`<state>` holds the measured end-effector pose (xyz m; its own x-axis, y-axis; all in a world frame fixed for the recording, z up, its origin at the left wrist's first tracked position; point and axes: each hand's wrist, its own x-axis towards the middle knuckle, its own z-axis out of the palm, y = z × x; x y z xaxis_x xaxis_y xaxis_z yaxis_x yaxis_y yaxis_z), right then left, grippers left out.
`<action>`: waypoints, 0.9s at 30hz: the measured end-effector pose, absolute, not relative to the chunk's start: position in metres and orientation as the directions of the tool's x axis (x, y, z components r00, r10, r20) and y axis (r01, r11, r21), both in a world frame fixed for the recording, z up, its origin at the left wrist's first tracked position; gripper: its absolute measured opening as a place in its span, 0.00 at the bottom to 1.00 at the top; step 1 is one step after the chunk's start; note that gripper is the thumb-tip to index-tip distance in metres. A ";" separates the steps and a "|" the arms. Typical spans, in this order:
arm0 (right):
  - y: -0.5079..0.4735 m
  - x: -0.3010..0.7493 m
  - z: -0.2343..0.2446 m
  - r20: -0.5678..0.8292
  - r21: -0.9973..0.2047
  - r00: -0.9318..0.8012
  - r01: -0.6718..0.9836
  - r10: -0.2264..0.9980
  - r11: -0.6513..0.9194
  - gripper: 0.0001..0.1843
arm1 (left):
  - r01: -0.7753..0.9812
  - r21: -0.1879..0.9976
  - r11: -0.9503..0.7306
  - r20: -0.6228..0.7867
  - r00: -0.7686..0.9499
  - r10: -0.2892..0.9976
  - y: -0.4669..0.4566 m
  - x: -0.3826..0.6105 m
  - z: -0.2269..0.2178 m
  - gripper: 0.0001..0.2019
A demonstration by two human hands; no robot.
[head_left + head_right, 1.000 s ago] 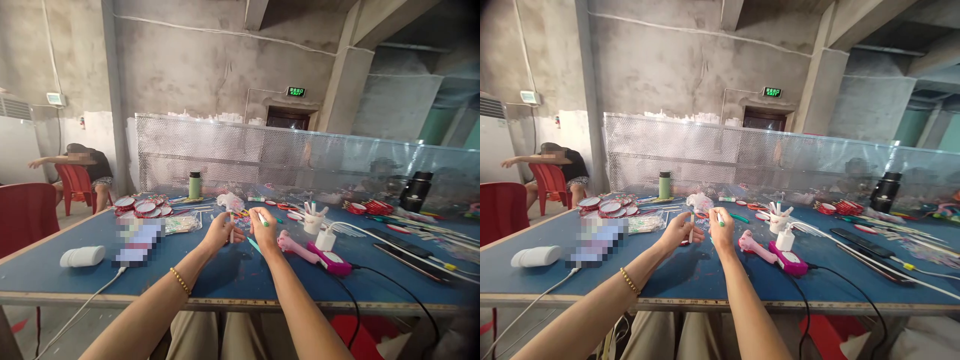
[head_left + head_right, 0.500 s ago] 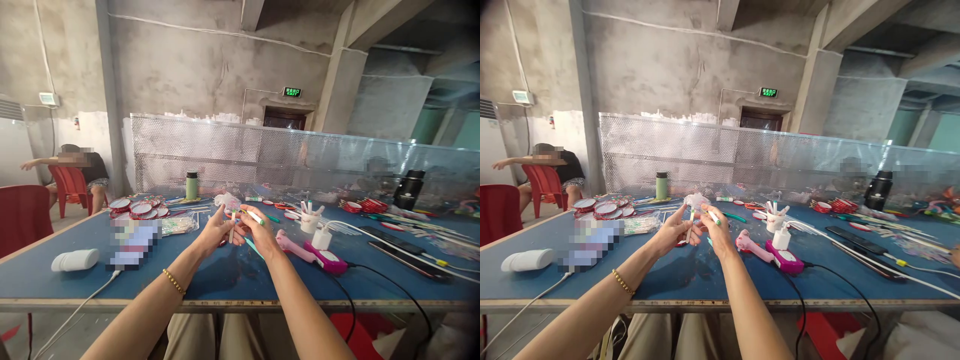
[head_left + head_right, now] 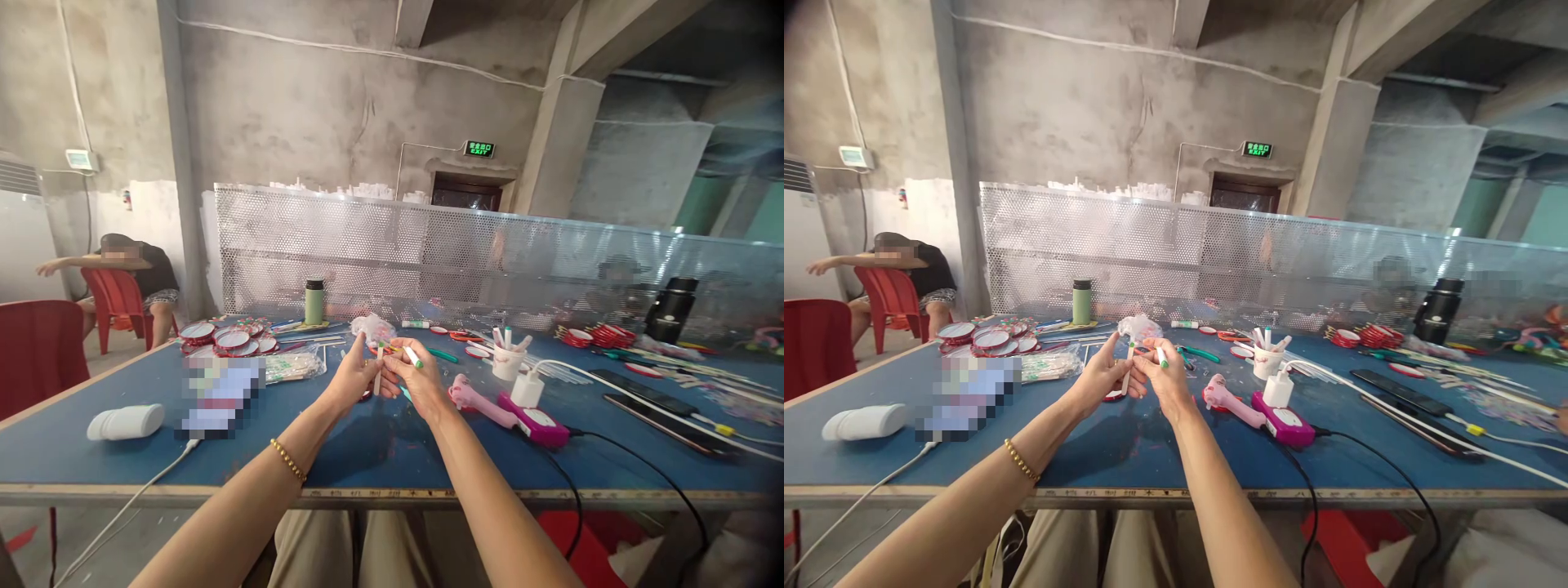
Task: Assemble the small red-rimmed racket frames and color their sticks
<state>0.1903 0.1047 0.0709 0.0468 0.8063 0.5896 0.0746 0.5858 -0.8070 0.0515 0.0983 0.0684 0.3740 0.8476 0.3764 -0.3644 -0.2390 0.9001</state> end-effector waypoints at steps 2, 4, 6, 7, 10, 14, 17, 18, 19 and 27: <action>0.106 0.193 0.072 0.563 -0.825 0.115 0.019 0.818 0.565 0.23 | -0.363 0.902 -0.233 0.368 0.365 0.855 0.099 0.051 0.068 0.51; 0.106 0.197 0.076 0.555 -0.825 0.176 -0.006 0.813 0.565 0.24 | -0.348 0.907 -0.237 0.357 0.338 0.871 0.102 0.051 0.067 0.49; 0.108 0.204 0.082 0.574 -0.812 0.209 0.025 0.792 0.583 0.24 | -0.331 0.910 -0.248 0.343 0.267 0.901 0.106 0.049 0.067 0.46; 0.111 0.209 0.086 0.587 -0.805 0.218 0.053 0.780 0.591 0.24 | -0.327 0.911 -0.252 0.333 0.218 0.918 0.109 0.048 0.067 0.45; 0.125 0.226 0.101 0.640 -0.768 0.246 0.194 0.728 0.610 0.20 | -0.335 0.908 -0.251 0.287 0.063 0.956 0.117 0.044 0.068 0.38; 0.149 0.248 0.118 0.735 -0.628 0.199 0.562 0.648 0.539 0.16 | -0.331 0.907 -0.262 0.279 0.005 0.960 0.119 0.039 0.071 0.19; 0.160 0.259 0.120 0.730 -0.520 0.081 0.711 0.678 0.474 0.14 | -0.321 0.908 -0.269 0.295 0.033 0.955 0.117 0.038 0.073 0.08; 0.162 0.261 0.119 0.720 -0.501 0.055 0.731 0.692 0.464 0.13 | -0.320 0.908 -0.270 0.296 0.036 0.955 0.116 0.038 0.073 0.06; 0.163 0.262 0.118 0.710 -0.495 0.038 0.737 0.703 0.460 0.13 | -0.319 0.908 -0.271 0.297 0.034 0.954 0.115 0.038 0.073 0.06; 0.121 0.253 0.142 0.669 -0.613 -0.044 0.530 0.742 0.585 0.13 | -0.326 0.910 -0.257 0.281 0.027 0.959 0.117 0.037 0.073 0.03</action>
